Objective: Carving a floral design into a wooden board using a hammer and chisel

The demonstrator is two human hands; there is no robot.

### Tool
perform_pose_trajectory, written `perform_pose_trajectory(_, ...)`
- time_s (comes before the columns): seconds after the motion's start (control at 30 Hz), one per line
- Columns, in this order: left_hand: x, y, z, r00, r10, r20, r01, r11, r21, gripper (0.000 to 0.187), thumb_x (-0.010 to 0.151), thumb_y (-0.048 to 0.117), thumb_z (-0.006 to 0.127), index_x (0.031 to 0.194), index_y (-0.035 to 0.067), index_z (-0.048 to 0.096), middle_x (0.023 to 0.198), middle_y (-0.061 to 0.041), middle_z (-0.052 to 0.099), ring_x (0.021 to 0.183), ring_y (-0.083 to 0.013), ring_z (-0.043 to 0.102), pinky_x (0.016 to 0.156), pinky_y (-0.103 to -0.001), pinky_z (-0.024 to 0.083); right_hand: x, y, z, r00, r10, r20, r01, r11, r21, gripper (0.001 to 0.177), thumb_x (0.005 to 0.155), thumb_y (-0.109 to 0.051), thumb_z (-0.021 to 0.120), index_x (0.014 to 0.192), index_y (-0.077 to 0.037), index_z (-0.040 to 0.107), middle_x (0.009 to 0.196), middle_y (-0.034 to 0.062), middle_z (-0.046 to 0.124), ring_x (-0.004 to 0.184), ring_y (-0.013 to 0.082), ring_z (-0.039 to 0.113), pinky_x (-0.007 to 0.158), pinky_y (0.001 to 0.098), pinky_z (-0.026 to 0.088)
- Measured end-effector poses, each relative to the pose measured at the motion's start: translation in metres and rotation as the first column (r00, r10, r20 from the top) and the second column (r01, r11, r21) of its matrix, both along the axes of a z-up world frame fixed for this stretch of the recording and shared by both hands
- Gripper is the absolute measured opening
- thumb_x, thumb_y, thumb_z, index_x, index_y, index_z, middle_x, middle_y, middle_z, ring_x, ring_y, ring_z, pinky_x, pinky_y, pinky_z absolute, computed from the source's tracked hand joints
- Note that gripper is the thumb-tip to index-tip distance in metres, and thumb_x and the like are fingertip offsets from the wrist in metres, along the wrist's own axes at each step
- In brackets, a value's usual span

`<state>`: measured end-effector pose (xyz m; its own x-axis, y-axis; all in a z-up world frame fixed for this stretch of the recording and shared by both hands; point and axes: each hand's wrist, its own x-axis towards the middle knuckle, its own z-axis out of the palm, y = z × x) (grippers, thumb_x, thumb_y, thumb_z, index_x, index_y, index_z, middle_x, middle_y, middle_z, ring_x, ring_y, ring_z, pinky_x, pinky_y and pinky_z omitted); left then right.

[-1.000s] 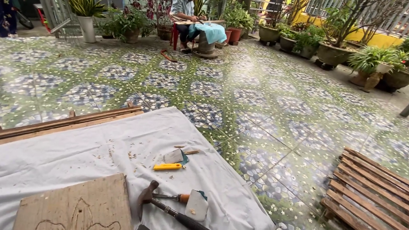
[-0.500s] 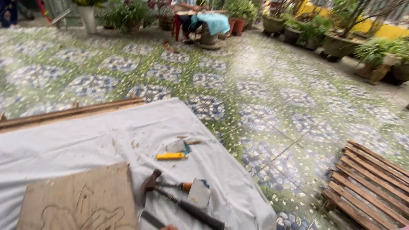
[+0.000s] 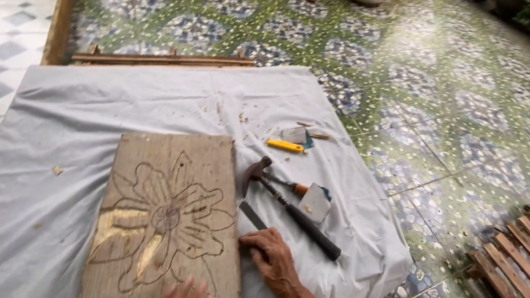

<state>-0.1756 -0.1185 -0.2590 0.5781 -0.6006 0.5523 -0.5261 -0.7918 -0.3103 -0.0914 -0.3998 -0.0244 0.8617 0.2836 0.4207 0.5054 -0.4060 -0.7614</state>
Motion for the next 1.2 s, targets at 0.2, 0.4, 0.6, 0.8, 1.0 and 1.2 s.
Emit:
perform_pose_trajectory(0.2,0.026,-0.018,0.223,1.000,-0.014,0.017,0.015,0.999,-0.052,0.102,0.103,0.077,0.004,0.151,-0.003,0.043,0.156,-0.026,0.043,0.147,-0.0413,0.039,0.123,-0.049,0.028,-0.001,0.001,0.006,1.000,-0.003,0.004,0.003,1.000,-0.017,0.026,0.090,-0.002,0.062,0.110,-0.007,0.076,0.111,0.0071,0.078,0.103,0.0217,0.069,0.095,0.0371,0.049)
perform_pose_trajectory(0.4,0.007,-0.027,0.209,0.849,-0.452,-0.274,0.268,0.814,-0.515,0.052,0.098,0.049,0.069,0.142,0.022,0.061,0.152,-0.003,0.056,0.143,-0.0263,0.047,0.120,-0.044,0.034,-0.001,-0.001,0.005,1.000,-0.007,0.001,0.007,0.998,-0.059,0.026,0.091,-0.004,0.061,0.112,-0.008,0.076,0.113,0.0068,0.077,0.104,0.0224,0.067,0.093,0.0362,0.052)
perform_pose_trajectory(0.6,0.030,0.047,0.292,0.903,-0.053,-0.427,-0.273,0.697,-0.663,0.037,0.096,0.024,0.058,0.131,0.013,0.066,0.143,-0.011,0.063,0.136,-0.0306,0.058,0.116,-0.043,0.047,-0.003,0.002,0.010,0.999,-0.011,-0.037,0.009,0.999,-0.042,0.026,0.092,-0.005,0.059,0.112,-0.009,0.076,0.113,0.0056,0.078,0.103,0.0216,0.067,0.091,0.0347,0.053)
perform_pose_trajectory(0.8,0.081,0.111,0.297,0.785,0.162,-0.598,-0.595,0.464,-0.656,0.035,0.103,0.020,0.058,0.136,0.010,0.063,0.146,-0.016,0.062,0.106,-0.0402,0.069,0.071,-0.049,0.060,-0.004,0.000,0.010,0.998,-0.019,-0.058,0.015,0.998,-0.064,0.026,0.093,-0.005,0.061,0.114,-0.007,0.075,0.114,0.0071,0.077,0.107,0.0230,0.067,0.096,0.0363,0.052)
perform_pose_trajectory(1.0,0.021,0.078,0.298,0.928,0.245,-0.281,-0.371,0.674,-0.638,0.031,0.109,0.025,0.053,0.123,0.004,0.070,0.123,-0.016,0.072,0.109,-0.0283,0.072,0.073,-0.034,0.059,-0.004,-0.002,0.010,0.999,0.008,-0.049,-0.012,0.996,-0.088,0.027,0.094,-0.003,0.060,0.117,-0.005,0.073,0.118,0.0091,0.077,0.113,0.0231,0.071,0.109,0.0426,0.043)
perform_pose_trajectory(1.2,-0.079,0.022,0.226,0.998,0.055,0.030,-0.035,0.892,-0.452,0.041,0.093,0.058,0.062,0.091,0.019,0.073,0.085,0.001,0.073,0.075,-0.0211,0.070,0.064,-0.031,0.058,-0.044,-0.028,0.010,0.971,0.193,0.140,-0.133,0.926,-0.354,0.027,0.101,-0.022,0.062,0.127,-0.015,0.062,0.125,0.0052,0.064,0.111,0.0269,0.055,0.090,0.0397,0.056)
